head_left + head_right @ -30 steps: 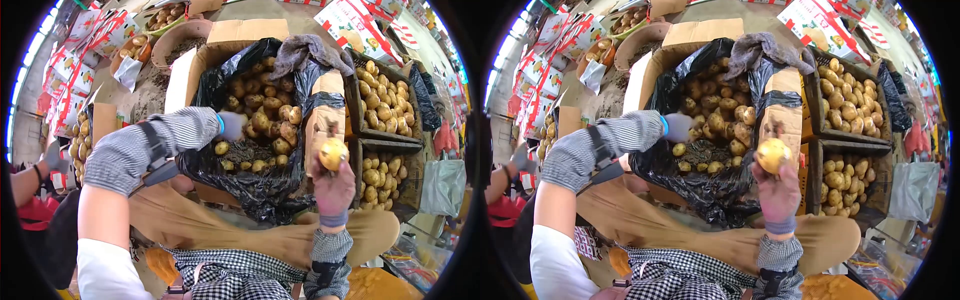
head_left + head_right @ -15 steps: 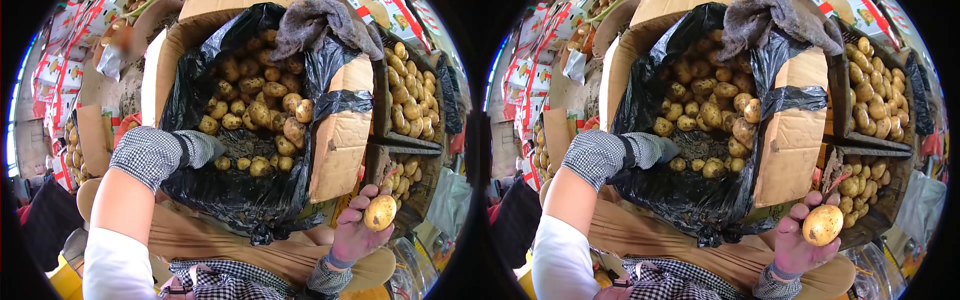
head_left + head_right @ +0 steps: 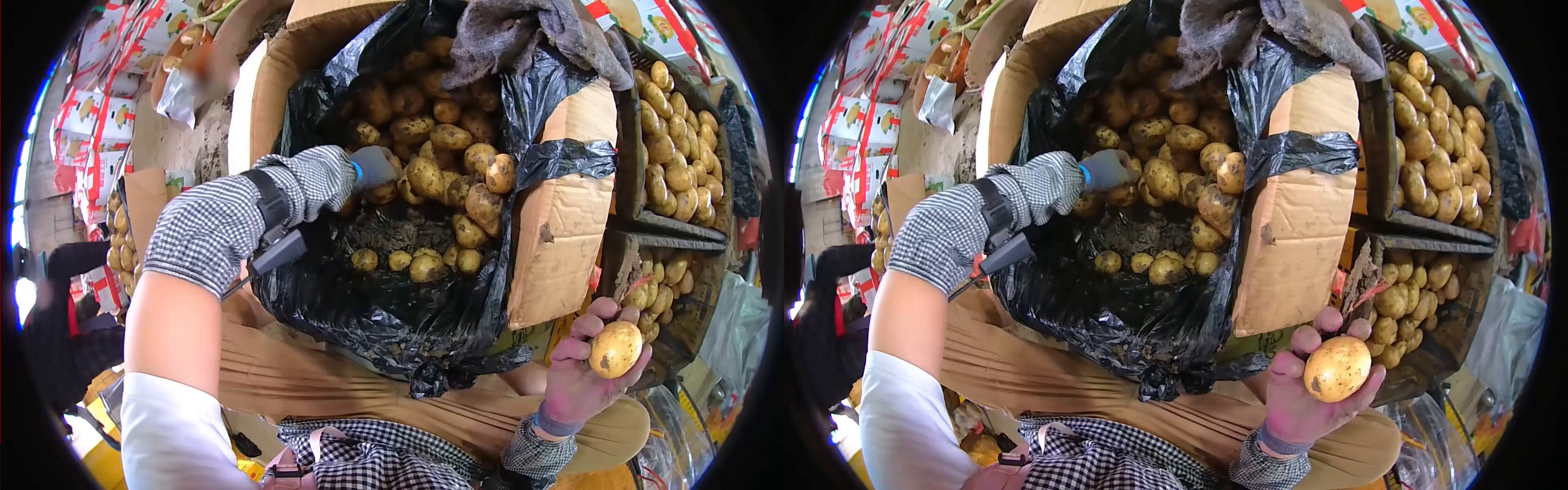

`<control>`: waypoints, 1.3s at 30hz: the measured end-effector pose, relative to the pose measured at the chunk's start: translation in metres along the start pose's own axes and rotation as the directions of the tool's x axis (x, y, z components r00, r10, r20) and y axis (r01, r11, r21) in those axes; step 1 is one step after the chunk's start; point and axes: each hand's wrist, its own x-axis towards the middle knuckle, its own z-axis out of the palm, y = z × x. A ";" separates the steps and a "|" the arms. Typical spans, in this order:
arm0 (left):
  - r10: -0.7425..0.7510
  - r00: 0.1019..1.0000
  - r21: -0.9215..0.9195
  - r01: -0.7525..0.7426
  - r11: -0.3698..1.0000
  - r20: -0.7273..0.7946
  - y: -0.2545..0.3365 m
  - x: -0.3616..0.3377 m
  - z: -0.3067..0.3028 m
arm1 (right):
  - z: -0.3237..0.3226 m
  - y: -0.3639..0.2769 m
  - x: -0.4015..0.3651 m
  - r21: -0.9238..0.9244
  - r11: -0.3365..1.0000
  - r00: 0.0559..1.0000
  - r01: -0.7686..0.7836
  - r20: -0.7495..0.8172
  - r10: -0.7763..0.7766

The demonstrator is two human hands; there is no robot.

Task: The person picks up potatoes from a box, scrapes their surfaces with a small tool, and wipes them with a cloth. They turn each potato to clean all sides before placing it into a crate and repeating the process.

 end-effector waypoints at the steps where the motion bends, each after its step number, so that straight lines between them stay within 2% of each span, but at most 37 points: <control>1: 0.044 0.993 0.127 -0.030 0.991 -0.113 0.007 -0.007 0.002 | 0.000 -0.001 -0.001 -0.016 1.000 1.000 0.003 -0.007 -0.003; 2: 0.102 0.971 0.254 -0.044 0.966 -0.218 0.010 -0.010 0.005 | -0.001 -0.002 -0.002 -0.018 1.000 1.000 0.009 -0.010 -0.009; 3: 0.152 0.969 0.481 -0.041 0.876 -0.194 0.004 -0.003 0.012 | -0.003 -0.003 -0.002 -0.020 1.000 1.000 0.001 -0.008 -0.001; 4: 0.155 0.969 0.482 -0.045 0.875 -0.192 0.007 -0.004 0.015 | -0.004 -0.003 -0.001 -0.021 1.000 1.000 -0.008 -0.004 0.008; 6: 0.074 0.977 0.537 0.047 0.842 -0.201 0.015 -0.007 0.022 | -0.003 -0.003 -0.001 -0.009 1.000 0.999 -0.006 -0.035 0.006; 8: 0.078 0.976 0.511 0.039 0.859 -0.206 0.003 0.004 0.029 | -0.002 -0.001 -0.003 0.005 1.000 0.998 -0.003 -0.064 0.003; 10: 0.216 0.955 0.583 -0.060 0.810 -0.203 -0.006 0.008 0.028 | -0.001 0.001 -0.003 -0.019 1.000 0.997 -0.002 -0.075 0.001; 11: 0.225 0.951 0.586 -0.061 0.808 -0.211 -0.004 0.010 0.020 | 0.001 0.002 -0.004 -0.030 1.000 0.995 0.006 -0.096 -0.009; 13: 0.225 0.974 0.648 -0.185 0.739 0.021 0.000 0.010 0.006 | 0.001 0.003 -0.007 -0.021 1.000 0.997 -0.001 -0.081 -0.001; 14: 0.233 0.972 0.650 -0.189 0.736 0.019 0.002 0.005 0.003 | 0.002 0.003 -0.008 -0.010 1.000 0.997 -0.014 -0.075 0.013; 16: 0.246 0.969 0.558 -0.218 0.801 0.024 0.007 -0.001 -0.003 | 0.001 0.001 -0.005 -0.012 1.000 0.998 -0.015 -0.063 0.015; 17: 0.314 0.947 0.458 -0.308 0.834 0.067 0.001 -0.003 -0.007 | -0.003 0.001 -0.006 -0.044 0.999 0.998 -0.006 -0.064 0.003; 18: 0.319 0.945 0.462 -0.315 0.829 0.072 -0.006 -0.008 -0.009 | -0.004 0.000 -0.008 -0.073 0.997 0.998 0.005 -0.066 -0.010; 19: 0.364 0.925 0.030 -0.369 0.929 0.105 -0.012 -0.019 -0.010 | -0.001 0.003 -0.008 -0.098 0.995 0.990 0.032 -0.132 -0.045; 20: 0.417 0.902 -0.404 -0.344 0.848 0.108 -0.015 -0.029 -0.012 | 0.000 0.004 -0.008 -0.092 0.995 0.991 0.039 -0.121 -0.050; 22: 0.452 0.887 -0.680 -0.277 0.679 0.089 -0.016 -0.055 -0.013 | 0.001 0.010 -0.009 -0.510 0.860 0.982 0.027 -0.147 -0.117; 23: 0.452 0.875 -0.698 -0.213 0.683 0.175 -0.001 -0.092 -0.023 | 0.008 0.019 -0.008 -0.492 0.871 0.972 0.005 -0.203 -0.120; 24: 0.451 0.854 -0.711 -0.148 0.687 0.258 0.020 -0.136 -0.033 | 0.004 0.024 -0.006 -0.582 0.813 0.990 0.006 -0.112 -0.087; 27: 0.512 0.821 -0.853 -0.059 0.518 0.254 0.038 -0.195 -0.014 | -0.004 0.043 0.000 -0.600 0.793 0.995 -0.100 -0.042 0.094; 28: 0.519 0.801 -0.879 0.019 0.476 0.298 0.039 -0.204 -0.007 | 0.002 0.052 -0.001 -0.663 0.732 0.987 -0.158 -0.112 0.112; 30: 0.569 0.768 -0.889 0.002 0.458 0.294 0.047 -0.227 0.010 | 0.005 0.068 -0.003 -0.837 0.543 0.988 -0.071 0.016 0.154; 31: 0.566 0.760 -0.889 0.033 0.457 0.320 0.051 -0.234 0.019 | -0.003 0.078 -0.004 -0.855 0.518 0.980 -0.016 0.090 0.179; 32: 0.579 0.756 -0.878 -0.014 0.479 0.304 0.055 -0.244 0.025 | -0.004 0.086 -0.006 -0.868 0.496 0.965 0.037 0.160 0.207; 33: 0.566 0.792 -0.874 -0.090 0.477 0.227 0.053 -0.249 0.037 | -0.003 0.089 -0.010 -0.844 0.529 0.952 -0.085 0.087 0.293; 34: 0.551 0.822 -0.864 -0.163 0.476 0.149 0.050 -0.249 0.046 | -0.003 0.090 -0.013 -0.848 0.525 0.951 -0.077 0.096 0.294; 35: 0.582 0.808 -0.865 -0.221 0.450 0.096 0.049 -0.249 0.051 | -0.005 0.092 -0.014 -0.853 0.512 0.943 -0.098 0.084 0.321; 38: 0.576 0.810 -0.855 -0.216 0.471 0.113 0.045 -0.254 0.059 | -0.005 0.095 -0.018 -0.860 0.497 0.933 -0.113 0.079 0.350; 39: 0.614 0.780 -0.858 -0.227 0.460 0.123 0.041 -0.253 0.059 | -0.008 0.095 -0.016 -0.875 0.475 0.934 -0.091 0.090 0.345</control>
